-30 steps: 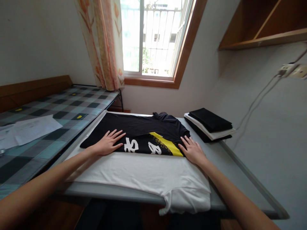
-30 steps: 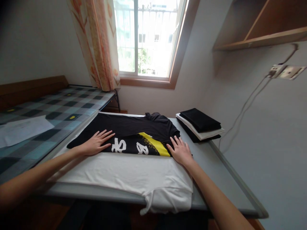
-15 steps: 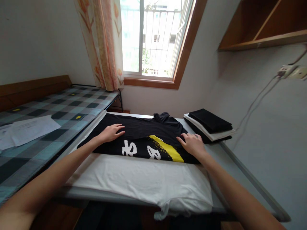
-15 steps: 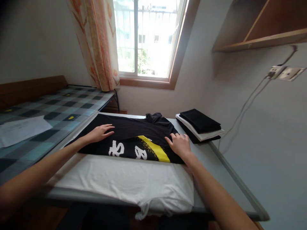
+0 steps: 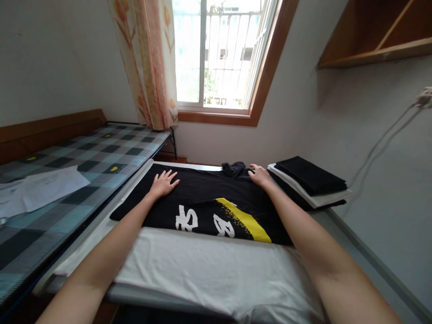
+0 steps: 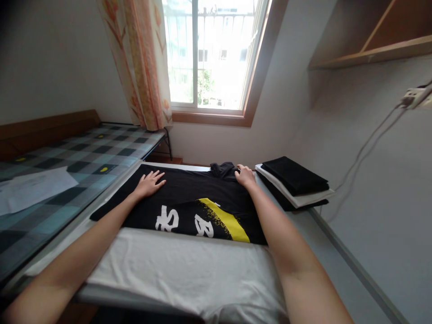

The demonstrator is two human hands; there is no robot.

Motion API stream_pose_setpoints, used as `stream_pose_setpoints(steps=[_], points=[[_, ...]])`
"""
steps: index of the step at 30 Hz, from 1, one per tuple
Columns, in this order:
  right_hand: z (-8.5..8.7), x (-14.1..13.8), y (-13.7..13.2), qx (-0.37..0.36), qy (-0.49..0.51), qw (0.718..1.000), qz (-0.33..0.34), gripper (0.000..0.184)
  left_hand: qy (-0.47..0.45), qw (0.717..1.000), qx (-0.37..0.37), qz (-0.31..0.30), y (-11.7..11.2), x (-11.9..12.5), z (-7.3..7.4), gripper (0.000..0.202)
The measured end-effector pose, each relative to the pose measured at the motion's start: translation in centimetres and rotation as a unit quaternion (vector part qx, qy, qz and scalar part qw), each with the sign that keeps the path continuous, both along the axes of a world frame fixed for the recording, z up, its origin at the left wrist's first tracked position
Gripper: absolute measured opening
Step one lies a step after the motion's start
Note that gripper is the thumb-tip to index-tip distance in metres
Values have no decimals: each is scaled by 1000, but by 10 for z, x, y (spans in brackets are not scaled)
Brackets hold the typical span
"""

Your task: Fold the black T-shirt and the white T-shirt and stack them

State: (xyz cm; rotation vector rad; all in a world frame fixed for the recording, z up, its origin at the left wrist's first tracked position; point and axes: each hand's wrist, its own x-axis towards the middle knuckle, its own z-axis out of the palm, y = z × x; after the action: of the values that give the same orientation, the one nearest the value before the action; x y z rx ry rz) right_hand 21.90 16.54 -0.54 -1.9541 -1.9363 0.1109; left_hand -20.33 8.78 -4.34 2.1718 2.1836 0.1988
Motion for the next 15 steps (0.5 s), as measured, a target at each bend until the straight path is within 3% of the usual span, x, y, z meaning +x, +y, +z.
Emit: stream_pose_setpoints(steps=[6, 15], points=[[-13, -14, 25, -43, 67, 994, -70, 58, 9, 1000, 4, 4, -1, 3, 2, 64], [-11, 0, 24, 21, 134, 982, -130, 51, 7, 1000, 14, 8, -1, 4, 1, 63]])
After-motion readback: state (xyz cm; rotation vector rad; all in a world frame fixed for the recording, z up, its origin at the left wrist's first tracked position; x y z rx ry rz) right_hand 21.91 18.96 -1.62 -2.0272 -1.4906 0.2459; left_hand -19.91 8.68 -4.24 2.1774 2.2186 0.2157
